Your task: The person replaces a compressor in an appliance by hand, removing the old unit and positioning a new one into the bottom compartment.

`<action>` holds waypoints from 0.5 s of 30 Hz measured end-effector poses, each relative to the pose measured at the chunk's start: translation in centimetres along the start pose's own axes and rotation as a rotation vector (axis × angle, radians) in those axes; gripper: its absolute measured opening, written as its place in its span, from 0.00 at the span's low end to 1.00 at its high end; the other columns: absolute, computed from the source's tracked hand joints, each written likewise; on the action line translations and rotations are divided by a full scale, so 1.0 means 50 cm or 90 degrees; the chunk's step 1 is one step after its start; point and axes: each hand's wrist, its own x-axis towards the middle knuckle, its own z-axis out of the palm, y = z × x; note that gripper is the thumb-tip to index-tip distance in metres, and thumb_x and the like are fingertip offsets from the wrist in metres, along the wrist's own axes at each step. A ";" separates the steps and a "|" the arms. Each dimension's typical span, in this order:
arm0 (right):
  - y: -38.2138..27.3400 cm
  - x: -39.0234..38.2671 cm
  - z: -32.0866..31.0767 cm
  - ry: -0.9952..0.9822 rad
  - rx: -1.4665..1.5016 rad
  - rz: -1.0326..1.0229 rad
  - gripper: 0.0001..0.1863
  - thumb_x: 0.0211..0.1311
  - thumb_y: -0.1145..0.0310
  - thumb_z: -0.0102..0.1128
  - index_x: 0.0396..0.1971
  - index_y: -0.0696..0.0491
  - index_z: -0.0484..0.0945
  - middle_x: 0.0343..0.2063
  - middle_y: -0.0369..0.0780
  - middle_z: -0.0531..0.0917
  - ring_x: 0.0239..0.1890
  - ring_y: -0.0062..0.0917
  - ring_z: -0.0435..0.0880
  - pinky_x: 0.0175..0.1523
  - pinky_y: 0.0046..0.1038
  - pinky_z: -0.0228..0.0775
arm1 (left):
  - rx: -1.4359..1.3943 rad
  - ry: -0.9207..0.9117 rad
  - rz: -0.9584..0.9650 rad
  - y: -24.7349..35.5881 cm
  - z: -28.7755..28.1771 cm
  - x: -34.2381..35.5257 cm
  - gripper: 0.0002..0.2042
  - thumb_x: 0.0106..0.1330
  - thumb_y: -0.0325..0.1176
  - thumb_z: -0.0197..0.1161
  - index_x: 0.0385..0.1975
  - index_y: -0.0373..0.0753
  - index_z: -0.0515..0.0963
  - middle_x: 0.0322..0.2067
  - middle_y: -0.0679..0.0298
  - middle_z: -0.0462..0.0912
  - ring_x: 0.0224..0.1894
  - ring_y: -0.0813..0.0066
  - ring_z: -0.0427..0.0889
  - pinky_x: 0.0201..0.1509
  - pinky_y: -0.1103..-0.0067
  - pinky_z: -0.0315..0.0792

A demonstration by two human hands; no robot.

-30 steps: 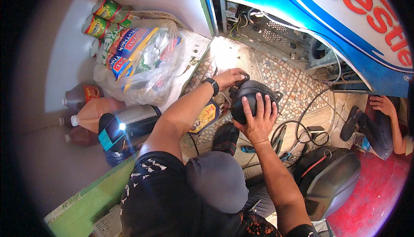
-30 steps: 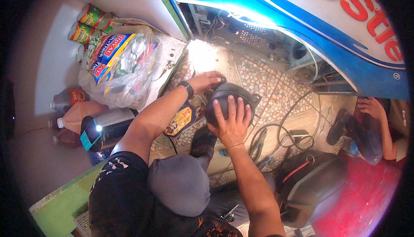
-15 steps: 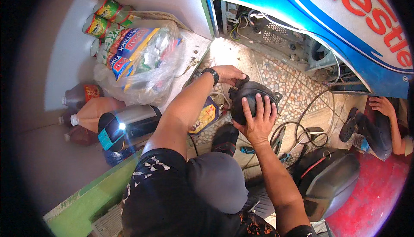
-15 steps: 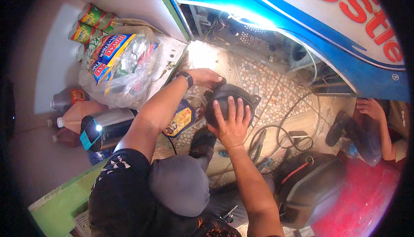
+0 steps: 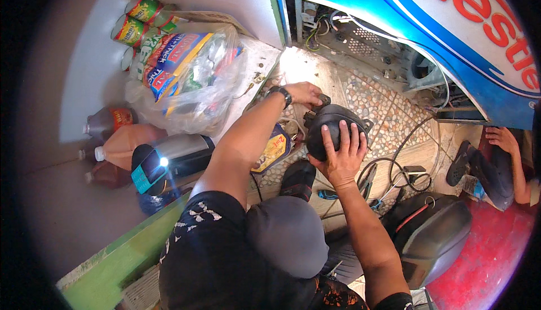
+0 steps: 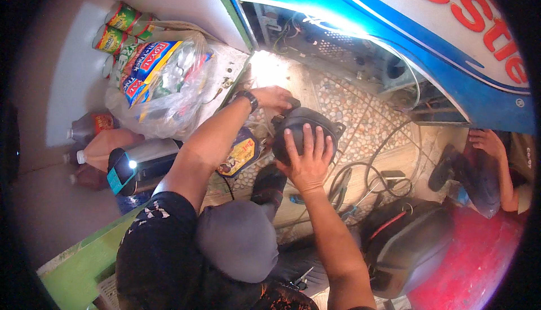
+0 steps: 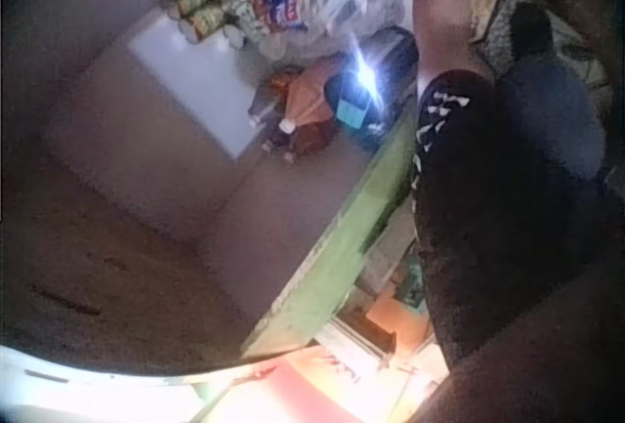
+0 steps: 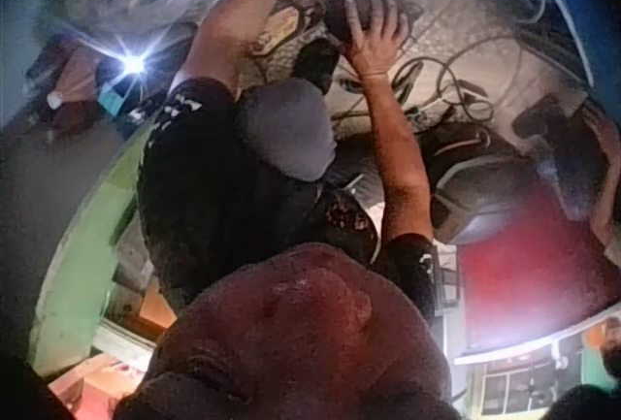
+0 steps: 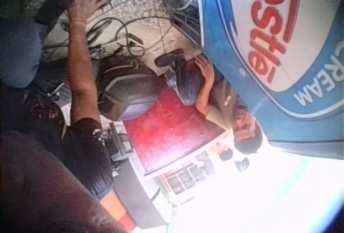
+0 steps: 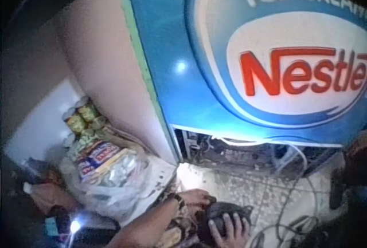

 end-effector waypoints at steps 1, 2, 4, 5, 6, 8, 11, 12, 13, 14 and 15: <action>0.003 0.002 -0.002 0.000 0.001 0.003 0.49 0.40 0.39 0.77 0.68 0.34 0.72 0.69 0.47 0.68 0.70 0.50 0.65 0.73 0.57 0.52 | 0.033 -0.009 0.013 0.012 -0.006 0.012 0.16 0.67 0.35 0.69 0.51 0.37 0.83 0.42 0.62 0.88 0.44 0.73 0.86 0.50 0.75 0.83; 0.003 0.004 -0.004 0.000 0.002 0.006 0.50 0.39 0.39 0.77 0.68 0.34 0.72 0.69 0.47 0.68 0.70 0.50 0.65 0.73 0.57 0.52 | 0.035 -0.047 -0.002 0.024 -0.015 0.020 0.16 0.68 0.35 0.68 0.52 0.36 0.83 0.45 0.60 0.87 0.46 0.71 0.86 0.51 0.75 0.82; 0.003 0.003 -0.005 -0.005 0.007 0.010 0.51 0.37 0.39 0.78 0.69 0.34 0.71 0.69 0.46 0.68 0.70 0.50 0.65 0.73 0.57 0.52 | 0.021 -0.104 -0.002 0.038 -0.019 0.026 0.18 0.70 0.41 0.66 0.53 0.35 0.83 0.48 0.58 0.88 0.48 0.69 0.87 0.54 0.73 0.82; 0.007 0.001 -0.005 -0.009 0.005 0.014 0.52 0.36 0.40 0.78 0.69 0.33 0.71 0.69 0.46 0.68 0.70 0.50 0.65 0.73 0.57 0.52 | 0.003 -0.086 -0.025 0.044 -0.015 0.030 0.19 0.70 0.43 0.65 0.53 0.36 0.83 0.47 0.58 0.88 0.48 0.69 0.87 0.54 0.72 0.82; 0.011 0.004 -0.002 0.009 0.007 0.012 0.53 0.33 0.41 0.80 0.69 0.33 0.71 0.69 0.46 0.68 0.70 0.50 0.65 0.73 0.57 0.52 | -0.015 -0.068 -0.049 0.048 -0.013 0.030 0.20 0.71 0.44 0.65 0.53 0.36 0.83 0.47 0.58 0.88 0.48 0.69 0.87 0.54 0.72 0.82; 0.005 0.012 -0.005 0.002 0.016 0.014 0.54 0.33 0.41 0.80 0.69 0.33 0.71 0.69 0.46 0.68 0.70 0.50 0.65 0.73 0.56 0.52 | -0.094 -0.011 -0.113 0.033 -0.009 0.023 0.20 0.73 0.45 0.63 0.54 0.37 0.84 0.45 0.59 0.88 0.46 0.70 0.86 0.53 0.72 0.81; 0.015 0.031 -0.016 -0.036 0.022 0.037 0.56 0.31 0.42 0.82 0.69 0.34 0.70 0.69 0.46 0.68 0.69 0.49 0.65 0.73 0.55 0.52 | -0.085 0.078 -0.093 0.024 0.020 0.021 0.20 0.74 0.46 0.61 0.54 0.37 0.84 0.44 0.60 0.88 0.43 0.69 0.86 0.51 0.71 0.81; 0.021 0.040 -0.019 -0.042 0.025 0.049 0.56 0.30 0.42 0.82 0.69 0.35 0.70 0.68 0.46 0.68 0.69 0.49 0.66 0.72 0.55 0.52 | -0.067 0.119 -0.090 0.027 0.035 0.028 0.19 0.75 0.46 0.59 0.52 0.37 0.84 0.40 0.59 0.88 0.39 0.69 0.86 0.48 0.72 0.81; 0.022 0.051 -0.024 -0.045 0.031 0.059 0.56 0.30 0.43 0.82 0.69 0.35 0.70 0.68 0.46 0.68 0.69 0.48 0.66 0.72 0.55 0.53 | -0.003 0.120 -0.072 0.029 0.032 0.034 0.20 0.74 0.46 0.60 0.52 0.36 0.84 0.40 0.56 0.88 0.37 0.67 0.86 0.47 0.71 0.81; 0.024 0.063 -0.029 -0.047 0.032 0.068 0.57 0.30 0.43 0.82 0.69 0.36 0.70 0.68 0.46 0.69 0.69 0.48 0.66 0.72 0.54 0.53 | 0.060 0.120 -0.054 0.033 0.026 0.042 0.20 0.74 0.47 0.60 0.51 0.35 0.84 0.41 0.54 0.88 0.35 0.64 0.86 0.46 0.69 0.82; 0.029 0.074 -0.033 -0.049 0.032 0.077 0.57 0.30 0.43 0.83 0.69 0.37 0.70 0.67 0.46 0.69 0.69 0.48 0.66 0.72 0.54 0.53 | 0.124 0.119 -0.035 0.036 0.022 0.050 0.21 0.73 0.47 0.61 0.50 0.34 0.84 0.41 0.51 0.89 0.33 0.62 0.87 0.45 0.68 0.82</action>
